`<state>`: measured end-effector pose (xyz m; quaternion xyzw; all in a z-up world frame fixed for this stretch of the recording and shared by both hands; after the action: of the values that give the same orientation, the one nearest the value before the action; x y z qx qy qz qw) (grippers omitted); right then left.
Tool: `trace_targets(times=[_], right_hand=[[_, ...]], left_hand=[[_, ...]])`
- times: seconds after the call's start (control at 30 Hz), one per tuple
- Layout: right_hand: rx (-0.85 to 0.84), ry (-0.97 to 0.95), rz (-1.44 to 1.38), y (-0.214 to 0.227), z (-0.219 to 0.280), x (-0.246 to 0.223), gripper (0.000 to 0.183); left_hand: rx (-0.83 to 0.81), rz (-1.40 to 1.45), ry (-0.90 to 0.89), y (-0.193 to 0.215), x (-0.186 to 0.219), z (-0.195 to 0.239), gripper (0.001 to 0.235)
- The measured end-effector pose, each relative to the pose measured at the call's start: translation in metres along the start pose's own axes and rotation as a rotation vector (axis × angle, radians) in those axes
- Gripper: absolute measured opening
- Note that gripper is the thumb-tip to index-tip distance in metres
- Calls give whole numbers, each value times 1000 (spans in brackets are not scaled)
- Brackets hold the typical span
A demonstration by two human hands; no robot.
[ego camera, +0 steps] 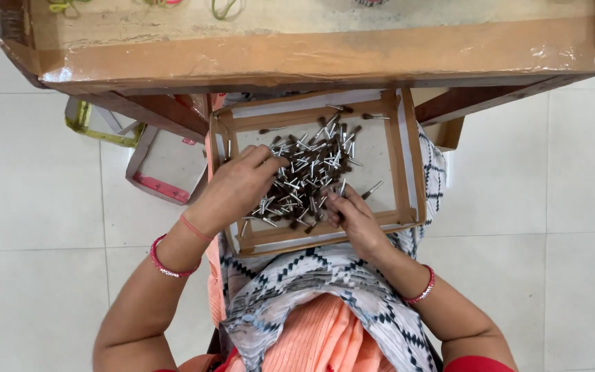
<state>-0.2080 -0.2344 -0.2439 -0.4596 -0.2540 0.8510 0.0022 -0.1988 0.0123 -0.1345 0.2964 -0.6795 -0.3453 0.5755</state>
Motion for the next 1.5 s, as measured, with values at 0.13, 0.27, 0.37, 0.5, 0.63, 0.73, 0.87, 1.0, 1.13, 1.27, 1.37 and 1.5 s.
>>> trace_targets(times=[0.13,0.27,0.37,0.5,0.63,0.73,0.87,1.0,1.13,1.27,1.37,1.5], right_hand=[[-13,23,-1,16,0,8,25],[-65,-32,-102,5,0,1,26],[-98,-61,-74,0,-2,-4,29],[-138,-101,-126,-5,-12,-5,36],[-46,-197,-220,-10,-17,6,35],[-32,-175,-284,-16,-22,4,34],[-20,-101,-376,-25,-20,-7,35],[21,-81,-436,-6,-27,14,34],[-82,-39,-450,-16,-25,-1,34],[-127,-64,-370,-24,-17,-16,39],[-180,-12,-273,-16,-24,6,34],[-227,44,-210,-21,-24,4,33]], left_hand=[[-191,-196,-66,-25,2,-16,34],[-229,-253,-132,-41,2,-21,19],[-316,-274,-107,-52,-7,-19,13],[-216,-204,-167,-34,10,-11,17],[-139,-131,-431,-33,43,9,32],[-66,-228,-556,-34,55,13,40],[27,-127,-511,-29,57,13,55],[71,46,-330,-27,52,10,49],[-17,411,-93,-17,52,-10,66],[-26,461,-104,-19,48,-18,56],[-47,513,158,-26,37,-28,32],[-137,511,166,-25,36,-36,26]])
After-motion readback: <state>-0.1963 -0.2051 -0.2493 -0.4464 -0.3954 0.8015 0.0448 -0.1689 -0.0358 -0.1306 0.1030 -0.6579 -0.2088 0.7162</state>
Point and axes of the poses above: each hand's wrist, its own z-axis away from the middle knuckle, its own y-axis out of the back of the hand, x = y × z, the point moved 4 cm from there along -z, towards the middle knuckle, and after that the axes turned 9 degrees about y, right-handed, at the moved point
